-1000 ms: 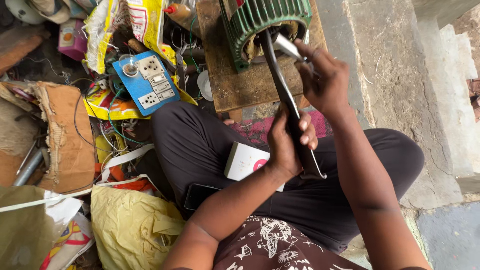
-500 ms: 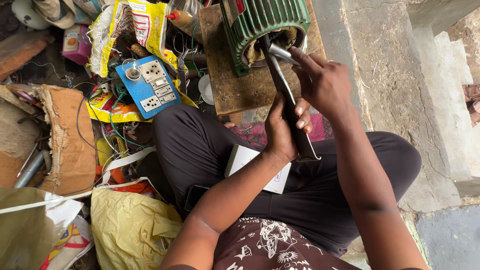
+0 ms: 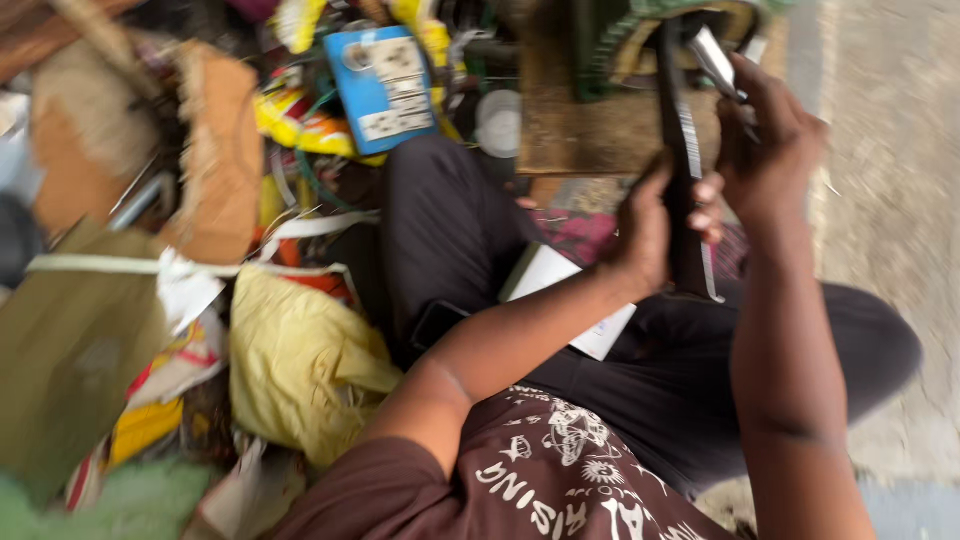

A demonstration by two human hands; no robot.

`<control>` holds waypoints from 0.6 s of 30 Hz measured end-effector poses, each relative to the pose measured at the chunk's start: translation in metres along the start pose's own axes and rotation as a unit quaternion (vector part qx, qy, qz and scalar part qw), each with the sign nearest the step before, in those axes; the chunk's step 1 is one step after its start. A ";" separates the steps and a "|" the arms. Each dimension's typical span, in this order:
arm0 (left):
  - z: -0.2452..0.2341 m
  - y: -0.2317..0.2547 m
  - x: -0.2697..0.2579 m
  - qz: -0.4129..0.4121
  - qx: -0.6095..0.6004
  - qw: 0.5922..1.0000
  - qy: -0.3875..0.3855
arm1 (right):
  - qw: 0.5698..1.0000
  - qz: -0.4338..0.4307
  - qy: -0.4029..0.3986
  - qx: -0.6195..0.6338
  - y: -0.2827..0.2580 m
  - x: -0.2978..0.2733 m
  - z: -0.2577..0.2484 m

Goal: The person uses a wrench and a metal rod to tighten bolts on a green electric motor. They then strip the ends of black wires and connect them to the motor's terminals, securing the connections with tape.

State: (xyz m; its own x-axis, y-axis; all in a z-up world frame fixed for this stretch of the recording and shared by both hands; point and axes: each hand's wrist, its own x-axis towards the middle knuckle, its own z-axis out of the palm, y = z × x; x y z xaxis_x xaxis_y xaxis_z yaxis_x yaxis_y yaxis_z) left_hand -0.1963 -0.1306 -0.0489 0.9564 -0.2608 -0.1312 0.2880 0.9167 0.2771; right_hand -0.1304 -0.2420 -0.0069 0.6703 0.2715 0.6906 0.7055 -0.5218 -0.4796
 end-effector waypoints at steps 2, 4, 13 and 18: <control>0.004 0.002 -0.004 0.024 0.005 1.000 0.004 | 0.997 0.028 -0.054 -0.056 -0.001 0.004 0.003; 0.007 0.000 -0.006 0.019 -0.014 1.000 -0.014 | 0.994 0.034 -0.060 -0.087 0.003 0.001 0.000; 0.016 -0.006 -0.019 0.006 -0.022 1.000 -0.015 | 0.995 0.037 -0.061 -0.076 0.002 0.006 -0.001; 0.031 -0.012 -0.035 0.012 0.016 1.000 0.009 | 0.999 0.033 0.000 -0.008 -0.001 0.001 -0.008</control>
State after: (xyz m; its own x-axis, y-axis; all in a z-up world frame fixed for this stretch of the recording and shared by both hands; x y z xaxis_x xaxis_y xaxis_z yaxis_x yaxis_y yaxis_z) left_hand -0.2317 -0.1416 -0.0179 0.9619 -0.2339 -0.1417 0.2676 0.9118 0.3113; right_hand -0.1327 -0.2478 -0.0010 0.7156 0.2368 0.6572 0.6558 -0.5517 -0.5153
